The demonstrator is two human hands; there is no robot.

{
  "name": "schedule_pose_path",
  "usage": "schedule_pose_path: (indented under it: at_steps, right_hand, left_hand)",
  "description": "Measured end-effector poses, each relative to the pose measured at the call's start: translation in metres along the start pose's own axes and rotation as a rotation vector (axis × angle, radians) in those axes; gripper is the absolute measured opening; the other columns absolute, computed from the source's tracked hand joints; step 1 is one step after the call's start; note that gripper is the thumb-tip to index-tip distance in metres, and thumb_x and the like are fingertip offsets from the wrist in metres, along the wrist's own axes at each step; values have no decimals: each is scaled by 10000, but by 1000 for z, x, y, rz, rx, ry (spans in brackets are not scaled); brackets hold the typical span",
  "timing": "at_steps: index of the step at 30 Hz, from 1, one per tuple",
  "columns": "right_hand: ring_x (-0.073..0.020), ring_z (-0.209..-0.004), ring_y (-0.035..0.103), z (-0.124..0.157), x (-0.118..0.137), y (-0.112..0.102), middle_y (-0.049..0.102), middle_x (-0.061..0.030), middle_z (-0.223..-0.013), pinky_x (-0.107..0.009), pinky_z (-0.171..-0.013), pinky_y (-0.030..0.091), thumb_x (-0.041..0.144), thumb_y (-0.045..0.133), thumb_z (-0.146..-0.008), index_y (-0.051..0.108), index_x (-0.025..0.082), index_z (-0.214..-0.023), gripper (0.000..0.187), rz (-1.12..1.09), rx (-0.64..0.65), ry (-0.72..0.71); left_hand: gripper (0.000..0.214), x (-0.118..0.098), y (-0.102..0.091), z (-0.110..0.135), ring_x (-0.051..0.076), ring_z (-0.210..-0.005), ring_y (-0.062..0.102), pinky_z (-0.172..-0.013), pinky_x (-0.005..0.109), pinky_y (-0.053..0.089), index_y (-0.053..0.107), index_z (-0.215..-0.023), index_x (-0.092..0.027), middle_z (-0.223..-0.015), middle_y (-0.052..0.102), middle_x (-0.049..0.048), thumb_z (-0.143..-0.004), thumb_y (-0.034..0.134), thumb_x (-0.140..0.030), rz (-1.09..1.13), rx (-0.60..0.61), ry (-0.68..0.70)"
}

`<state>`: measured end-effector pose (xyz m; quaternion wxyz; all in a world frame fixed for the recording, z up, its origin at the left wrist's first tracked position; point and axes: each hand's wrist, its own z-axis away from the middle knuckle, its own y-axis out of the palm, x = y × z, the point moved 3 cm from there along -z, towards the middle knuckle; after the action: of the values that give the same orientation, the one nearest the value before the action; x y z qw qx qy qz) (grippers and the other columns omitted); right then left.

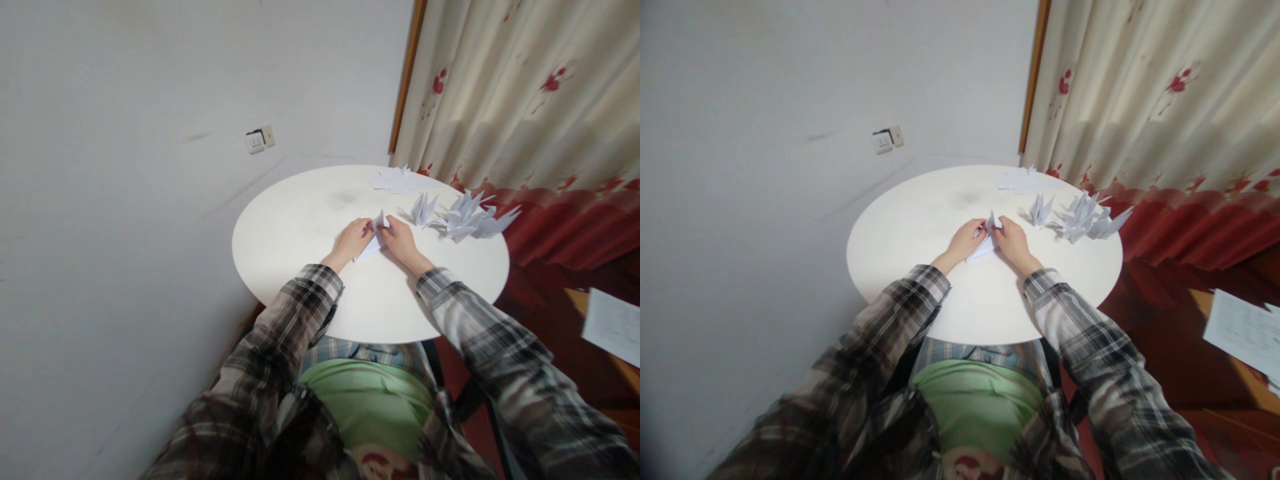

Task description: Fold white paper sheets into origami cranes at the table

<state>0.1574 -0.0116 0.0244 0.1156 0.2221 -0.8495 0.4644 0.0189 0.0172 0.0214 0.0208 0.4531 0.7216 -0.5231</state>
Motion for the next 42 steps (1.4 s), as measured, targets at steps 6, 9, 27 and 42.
schedule_pose_path:
  at_steps: [6,9,27,42]
  right_hand:
    - [-206,-758,555,1,1,-3,654,-75,-802,-283,-665,376,225,362,-827,595,188,-836,236,-40,6,0]
    - [-202,-745,568,1,1,-5,671,-66,-795,-278,-652,375,201,368,-815,628,185,-858,263,-53,3,14]
    - [-230,-912,586,-1,-1,-2,668,-108,-1044,-356,-840,431,255,441,-858,596,177,-1061,267,-151,-16,-2]
    - [-262,-969,588,3,-7,10,640,-171,-1089,-357,-818,436,285,597,-770,490,106,-1221,497,12,123,64]
  left_hand:
    - [297,-2,-1,1,167,-997,579,-917,299,442,575,-1133,-166,-1103,644,69,-875,444,-237,8,48,7]
    - [249,-2,-1,1,169,-987,575,-906,299,436,604,-1065,-170,-1059,650,65,-878,470,-264,-31,72,11]
    - [205,-7,-18,2,169,-874,599,-801,278,438,706,-896,-177,-926,692,64,-858,530,-274,-94,-13,-161]
    - [119,4,-10,1,150,-835,576,-750,258,429,677,-867,-178,-898,647,44,-788,625,-249,-76,-1,-182]
